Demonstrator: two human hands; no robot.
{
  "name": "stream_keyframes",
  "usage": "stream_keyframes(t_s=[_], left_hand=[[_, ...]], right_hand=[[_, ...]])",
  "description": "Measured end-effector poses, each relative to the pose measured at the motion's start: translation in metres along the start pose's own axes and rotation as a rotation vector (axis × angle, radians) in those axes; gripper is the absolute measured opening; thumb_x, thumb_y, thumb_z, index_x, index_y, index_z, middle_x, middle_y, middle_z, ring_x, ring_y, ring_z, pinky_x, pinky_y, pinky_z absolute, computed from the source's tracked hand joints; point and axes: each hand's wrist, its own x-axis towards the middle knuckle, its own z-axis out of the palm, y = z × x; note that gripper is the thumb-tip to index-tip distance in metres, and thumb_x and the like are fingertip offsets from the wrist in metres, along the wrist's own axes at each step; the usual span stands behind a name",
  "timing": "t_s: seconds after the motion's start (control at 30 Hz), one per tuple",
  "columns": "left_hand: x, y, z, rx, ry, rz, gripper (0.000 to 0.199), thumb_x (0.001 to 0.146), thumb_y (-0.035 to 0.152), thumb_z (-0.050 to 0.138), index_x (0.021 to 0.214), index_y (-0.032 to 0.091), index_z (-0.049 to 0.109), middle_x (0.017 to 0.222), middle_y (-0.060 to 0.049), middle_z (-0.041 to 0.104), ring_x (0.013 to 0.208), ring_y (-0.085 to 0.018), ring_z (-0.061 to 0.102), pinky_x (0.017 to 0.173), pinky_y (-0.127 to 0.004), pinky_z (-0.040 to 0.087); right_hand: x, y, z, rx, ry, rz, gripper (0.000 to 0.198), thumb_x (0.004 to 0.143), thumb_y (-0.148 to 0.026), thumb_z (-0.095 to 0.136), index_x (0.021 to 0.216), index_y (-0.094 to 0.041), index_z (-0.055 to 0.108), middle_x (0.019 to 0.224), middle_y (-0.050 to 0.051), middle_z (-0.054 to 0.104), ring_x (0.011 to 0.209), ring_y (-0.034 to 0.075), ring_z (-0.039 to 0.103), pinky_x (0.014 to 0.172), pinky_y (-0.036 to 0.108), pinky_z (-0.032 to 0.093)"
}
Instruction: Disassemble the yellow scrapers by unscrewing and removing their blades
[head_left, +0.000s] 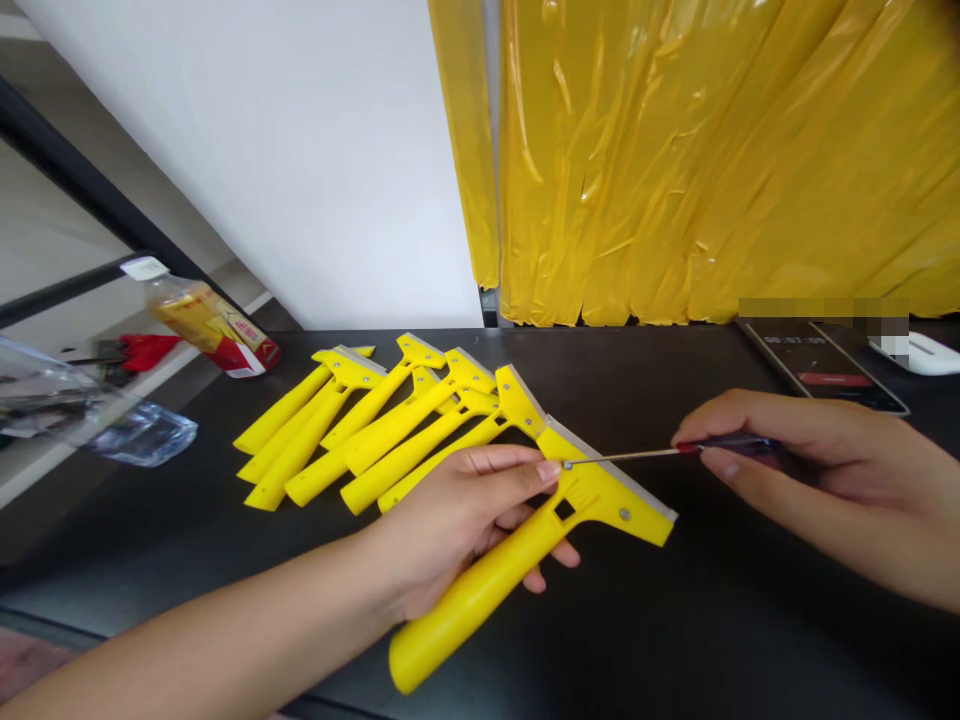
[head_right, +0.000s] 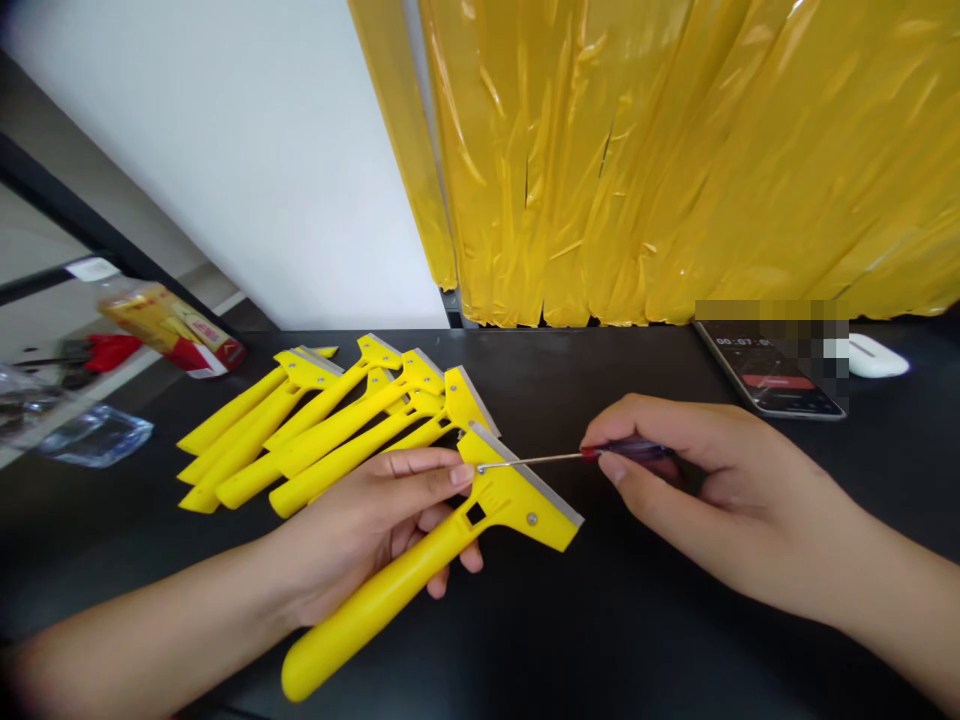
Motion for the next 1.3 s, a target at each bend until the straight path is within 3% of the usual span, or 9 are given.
stream_keyframes(t_s=[0.3,0.53,0.8,1.03,1.3], left_hand=[[-0.001,0.000,0.001,-0.001,-0.014,-0.004,0.017,0.101,0.031,0.080,0.101,0.015,0.075,0.084,-0.004,0.078,0.072,-0.019,0.082,0.052,-0.021,0.064],[0.001,-0.001,-0.002,0.003,-0.022,0.000,0.018,0.101,0.031,0.081,0.102,0.014,0.075,0.086,-0.005,0.076,0.071,-0.019,0.082,0.052,-0.022,0.064],[0.002,-0.002,-0.001,-0.002,0.011,0.028,0.025,0.094,0.037,0.088,0.097,0.016,0.074,0.078,-0.002,0.072,0.072,-0.021,0.082,0.051,-0.022,0.064],[0.001,-0.001,-0.001,0.002,0.007,0.022,0.020,0.097,0.033,0.085,0.097,0.016,0.075,0.079,-0.001,0.071,0.074,-0.021,0.083,0.052,-0.022,0.065],[0.001,-0.002,-0.002,0.013,0.018,0.039,0.022,0.096,0.035,0.086,0.095,0.016,0.074,0.079,0.000,0.070,0.074,-0.021,0.083,0.052,-0.023,0.065]], right_hand=[[0.001,0.004,0.001,-0.002,-0.038,-0.006,0.016,0.107,-0.048,0.063,0.111,-0.038,0.076,0.096,-0.005,0.082,0.078,0.017,0.076,0.057,0.022,0.054],[0.001,0.001,0.001,-0.050,0.045,0.000,0.015,0.106,-0.047,0.065,0.110,-0.037,0.076,0.091,-0.004,0.080,0.073,0.018,0.074,0.057,0.026,0.054],[-0.006,-0.004,-0.003,-0.146,-0.039,-0.124,0.015,0.104,-0.033,0.065,0.117,-0.039,0.068,0.100,-0.005,0.082,0.080,0.020,0.077,0.058,0.030,0.053],[-0.005,-0.010,-0.004,-0.211,-0.005,-0.168,0.018,0.104,-0.032,0.064,0.121,-0.039,0.066,0.107,-0.004,0.084,0.085,0.021,0.079,0.058,0.030,0.054],[-0.003,-0.013,-0.004,-0.193,-0.021,-0.186,0.016,0.105,-0.031,0.063,0.120,-0.037,0.066,0.102,-0.005,0.083,0.076,0.018,0.077,0.061,0.031,0.055]])
